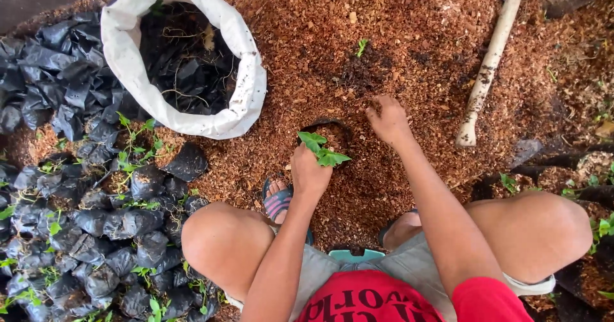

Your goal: Transplanting small seedlings into black polybags filled with soil and mulch.

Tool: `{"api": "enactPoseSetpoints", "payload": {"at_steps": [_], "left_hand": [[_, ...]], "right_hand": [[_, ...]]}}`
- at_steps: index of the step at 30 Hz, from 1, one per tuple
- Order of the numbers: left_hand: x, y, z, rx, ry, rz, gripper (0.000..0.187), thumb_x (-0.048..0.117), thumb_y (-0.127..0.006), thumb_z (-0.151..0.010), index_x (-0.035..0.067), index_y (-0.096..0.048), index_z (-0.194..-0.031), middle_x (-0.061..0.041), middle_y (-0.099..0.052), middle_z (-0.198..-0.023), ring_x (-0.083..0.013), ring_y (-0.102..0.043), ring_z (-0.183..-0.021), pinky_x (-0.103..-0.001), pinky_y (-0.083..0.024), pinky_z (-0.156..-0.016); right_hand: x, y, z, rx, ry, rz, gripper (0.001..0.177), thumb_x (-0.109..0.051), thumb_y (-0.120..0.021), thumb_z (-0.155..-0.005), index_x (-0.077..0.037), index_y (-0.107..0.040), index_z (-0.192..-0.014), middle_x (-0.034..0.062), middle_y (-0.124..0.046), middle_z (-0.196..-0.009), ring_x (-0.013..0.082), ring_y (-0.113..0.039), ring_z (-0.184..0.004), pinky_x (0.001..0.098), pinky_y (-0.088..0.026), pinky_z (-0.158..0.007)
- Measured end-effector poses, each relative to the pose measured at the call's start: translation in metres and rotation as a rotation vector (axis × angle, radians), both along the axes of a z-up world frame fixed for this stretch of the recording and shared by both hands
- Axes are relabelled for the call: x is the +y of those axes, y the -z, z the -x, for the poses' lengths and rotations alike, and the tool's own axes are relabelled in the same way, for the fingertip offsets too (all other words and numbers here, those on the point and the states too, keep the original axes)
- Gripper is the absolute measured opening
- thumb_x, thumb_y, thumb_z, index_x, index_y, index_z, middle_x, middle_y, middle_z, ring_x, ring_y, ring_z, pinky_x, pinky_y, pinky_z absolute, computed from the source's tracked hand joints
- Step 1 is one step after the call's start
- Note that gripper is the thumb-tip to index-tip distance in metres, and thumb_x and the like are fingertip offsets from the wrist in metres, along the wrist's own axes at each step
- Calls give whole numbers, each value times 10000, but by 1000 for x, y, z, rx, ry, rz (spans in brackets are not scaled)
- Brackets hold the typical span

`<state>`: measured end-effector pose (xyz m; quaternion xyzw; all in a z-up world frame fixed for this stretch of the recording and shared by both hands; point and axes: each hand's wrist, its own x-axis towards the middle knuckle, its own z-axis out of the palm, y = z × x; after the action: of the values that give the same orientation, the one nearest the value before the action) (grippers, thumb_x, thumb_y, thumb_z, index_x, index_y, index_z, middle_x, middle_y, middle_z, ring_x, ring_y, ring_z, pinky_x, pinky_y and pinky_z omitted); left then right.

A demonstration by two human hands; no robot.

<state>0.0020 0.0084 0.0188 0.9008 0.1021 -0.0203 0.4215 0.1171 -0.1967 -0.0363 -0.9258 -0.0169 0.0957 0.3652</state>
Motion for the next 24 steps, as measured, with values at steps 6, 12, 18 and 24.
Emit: {"api": "enactPoseSetpoints", "payload": {"at_steps": [6, 12, 18, 24], "left_hand": [[-2, -10, -4, -4, 5, -19, 64, 76, -566, -844, 49, -577, -900, -40, -483, -739, -261, -561, -688, -408, -507, -641], [-5, -5, -5, -2, -5, -22, 161, 119, -580, -866, 18, -610, -988, -120, -549, -821, -357, -595, -805, -491, -477, -710], [-3, 2, -5, 55, -12, -116, 168, 181, -586, -889, 73, -649, -1002, -78, -590, -853, -342, -621, -866, -496, -479, -781], [-4, 12, -2, 207, -36, -130, 307, 222, -623, -909, 65, -674, -1168, -134, -657, -1043, -401, -661, -1004, -601, -459, -937]], "right_hand": [[17, -4, 18, 217, -238, 202, 668, -303, -629, -987, -158, -370, -1585, 233, -247, -1631, 479, -266, -1468, 635, -400, -1124], [-16, 135, 30, -38, -456, 552, 454, -254, -751, -845, -108, -638, -1260, 215, -442, -1434, 488, -451, -1325, 508, -593, -979], [-53, 190, 46, 142, -225, 698, 519, -367, -777, -844, -196, -631, -1312, 152, -582, -1285, 382, -667, -1085, 523, -590, -886], [-40, 87, 82, 508, 295, 308, 700, -483, -627, -971, -111, -351, -1495, 364, -299, -1499, 560, -551, -1230, 648, -526, -955]]}}
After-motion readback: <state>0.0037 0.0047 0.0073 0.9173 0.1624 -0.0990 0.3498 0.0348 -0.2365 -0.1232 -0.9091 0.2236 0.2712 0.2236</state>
